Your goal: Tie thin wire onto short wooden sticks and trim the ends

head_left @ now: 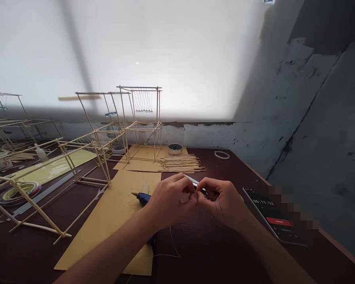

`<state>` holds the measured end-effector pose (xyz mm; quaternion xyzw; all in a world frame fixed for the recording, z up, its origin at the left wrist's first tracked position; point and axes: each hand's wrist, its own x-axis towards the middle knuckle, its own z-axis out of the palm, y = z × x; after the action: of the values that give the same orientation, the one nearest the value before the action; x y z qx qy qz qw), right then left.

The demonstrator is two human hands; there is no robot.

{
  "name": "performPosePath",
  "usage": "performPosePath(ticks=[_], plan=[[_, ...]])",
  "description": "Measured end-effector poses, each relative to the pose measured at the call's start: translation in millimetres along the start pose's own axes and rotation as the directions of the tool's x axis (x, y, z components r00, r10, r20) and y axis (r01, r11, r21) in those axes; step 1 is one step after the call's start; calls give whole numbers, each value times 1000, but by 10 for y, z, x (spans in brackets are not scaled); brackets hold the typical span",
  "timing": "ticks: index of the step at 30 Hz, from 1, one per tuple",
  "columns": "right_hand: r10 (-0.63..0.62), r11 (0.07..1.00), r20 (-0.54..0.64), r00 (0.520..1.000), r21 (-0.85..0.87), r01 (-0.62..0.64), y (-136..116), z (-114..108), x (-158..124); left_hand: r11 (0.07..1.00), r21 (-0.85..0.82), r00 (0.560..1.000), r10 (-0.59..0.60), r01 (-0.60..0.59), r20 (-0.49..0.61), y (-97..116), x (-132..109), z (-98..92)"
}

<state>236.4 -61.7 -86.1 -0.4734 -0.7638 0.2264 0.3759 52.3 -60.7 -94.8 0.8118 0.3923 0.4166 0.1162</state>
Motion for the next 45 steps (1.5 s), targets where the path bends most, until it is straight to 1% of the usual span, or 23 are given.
performPosePath(ticks=[2, 5, 8, 15, 21, 24, 29, 36, 40, 43, 45], plan=[[8, 999, 21, 1000, 50, -9, 2, -21, -1, 1000, -4, 1000, -7, 7, 3, -6, 5, -8], [4, 993, 43, 999, 122, -9, 8, -52, 2, 1000, -23, 999, -17, 17, -29, -14, 10, -22], [-3, 988, 57, 998, 153, -6, 19, -60, 7, 999, -33, 999, -14, 13, -49, -20, 10, -23], [13, 990, 32, 999, 140, -17, -6, -28, 19, 999, -32, 999, 5, -6, -52, -20, -4, -13], [44, 987, 63, 997, 152, -53, -23, -34, 29, 999, -18, 999, 34, -35, -33, -26, -20, -22], [28, 994, 71, 997, 107, -36, -4, -26, 36, 999, 0, 998, 53, -53, -30, -35, -20, -14], [-9, 1000, 62, 998, -5, 10, 33, -2, 26, 990, 45, 991, 130, -130, 4, -36, -13, -4], [-33, 998, 103, 994, -53, 39, 34, -18, -12, 982, 82, 985, 166, -168, 38, -51, -13, -1], [-27, 999, 100, 995, -39, 31, 23, -32, -2, 986, 59, 988, 153, -153, 15, -32, -17, -6], [-16, 1000, 80, 997, 13, 15, 2, -52, 9, 992, 25, 993, 121, -121, -13, -17, -27, -12], [-14, 998, 90, 996, 61, 8, -10, -66, 6, 995, 17, 995, 99, -99, -31, -17, -33, -10]])
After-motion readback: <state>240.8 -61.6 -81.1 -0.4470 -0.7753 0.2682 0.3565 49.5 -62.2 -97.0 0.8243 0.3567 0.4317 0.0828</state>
